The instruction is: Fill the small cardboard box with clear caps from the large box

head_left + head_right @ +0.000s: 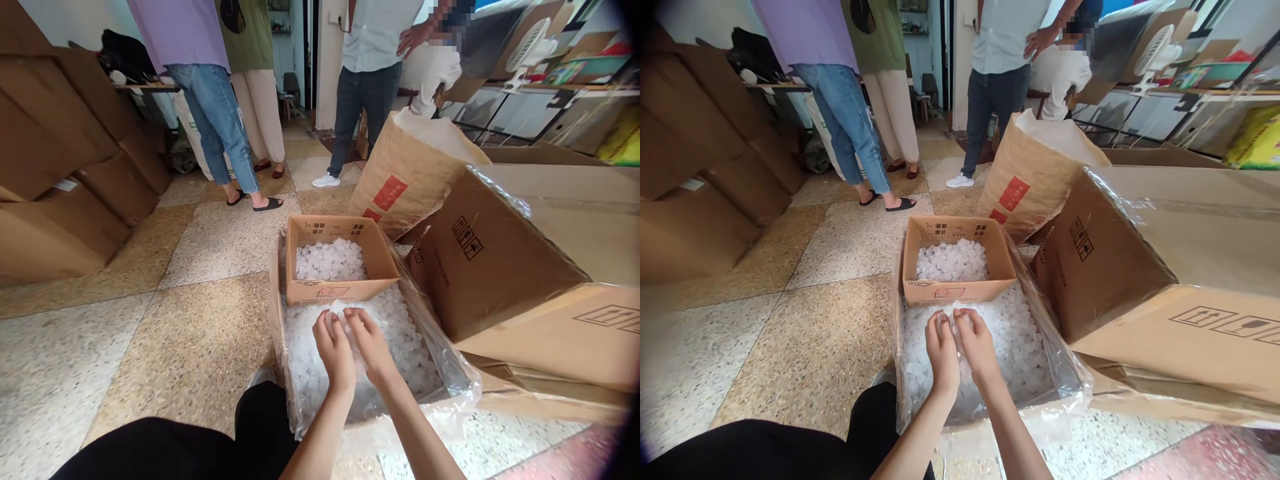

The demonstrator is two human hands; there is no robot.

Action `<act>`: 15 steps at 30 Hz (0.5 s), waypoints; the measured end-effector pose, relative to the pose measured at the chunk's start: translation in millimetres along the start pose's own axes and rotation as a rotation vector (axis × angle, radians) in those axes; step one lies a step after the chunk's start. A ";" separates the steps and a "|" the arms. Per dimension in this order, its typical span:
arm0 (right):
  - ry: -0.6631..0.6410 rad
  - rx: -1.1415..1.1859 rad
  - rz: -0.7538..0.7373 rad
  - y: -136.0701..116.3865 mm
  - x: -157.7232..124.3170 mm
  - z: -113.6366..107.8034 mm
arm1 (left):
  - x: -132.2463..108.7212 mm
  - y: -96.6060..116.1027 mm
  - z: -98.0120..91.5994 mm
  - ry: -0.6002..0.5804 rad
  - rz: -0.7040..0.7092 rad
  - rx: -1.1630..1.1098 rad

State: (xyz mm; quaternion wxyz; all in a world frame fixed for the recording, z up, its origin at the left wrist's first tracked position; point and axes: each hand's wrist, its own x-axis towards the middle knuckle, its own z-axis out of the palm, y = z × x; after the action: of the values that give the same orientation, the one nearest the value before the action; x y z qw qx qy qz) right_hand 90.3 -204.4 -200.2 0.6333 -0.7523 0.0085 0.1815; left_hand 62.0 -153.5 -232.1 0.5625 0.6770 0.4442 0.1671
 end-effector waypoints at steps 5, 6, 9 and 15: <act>0.210 -0.096 -0.563 -94.9 34.7 -4.9 | 36.4 105.6 -8.6 -0.015 0.562 -0.269; 0.271 -0.171 -0.584 -106.9 51.8 -5.8 | 50.3 121.1 -8.8 -0.045 0.641 -0.159; 0.333 -0.290 -0.501 -114.2 98.0 -14.6 | 76.3 134.9 -14.8 -0.049 0.663 0.076; 0.625 -0.348 -0.278 -13.9 98.5 -38.3 | 49.2 27.2 -38.2 -0.148 0.529 0.328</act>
State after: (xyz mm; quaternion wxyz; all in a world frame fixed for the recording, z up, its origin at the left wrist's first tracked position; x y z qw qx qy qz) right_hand 195.7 -216.9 -209.9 0.4815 -0.8615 0.0684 -0.1456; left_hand 72.6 -90.5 -208.9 0.4137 0.8611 0.2317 0.1838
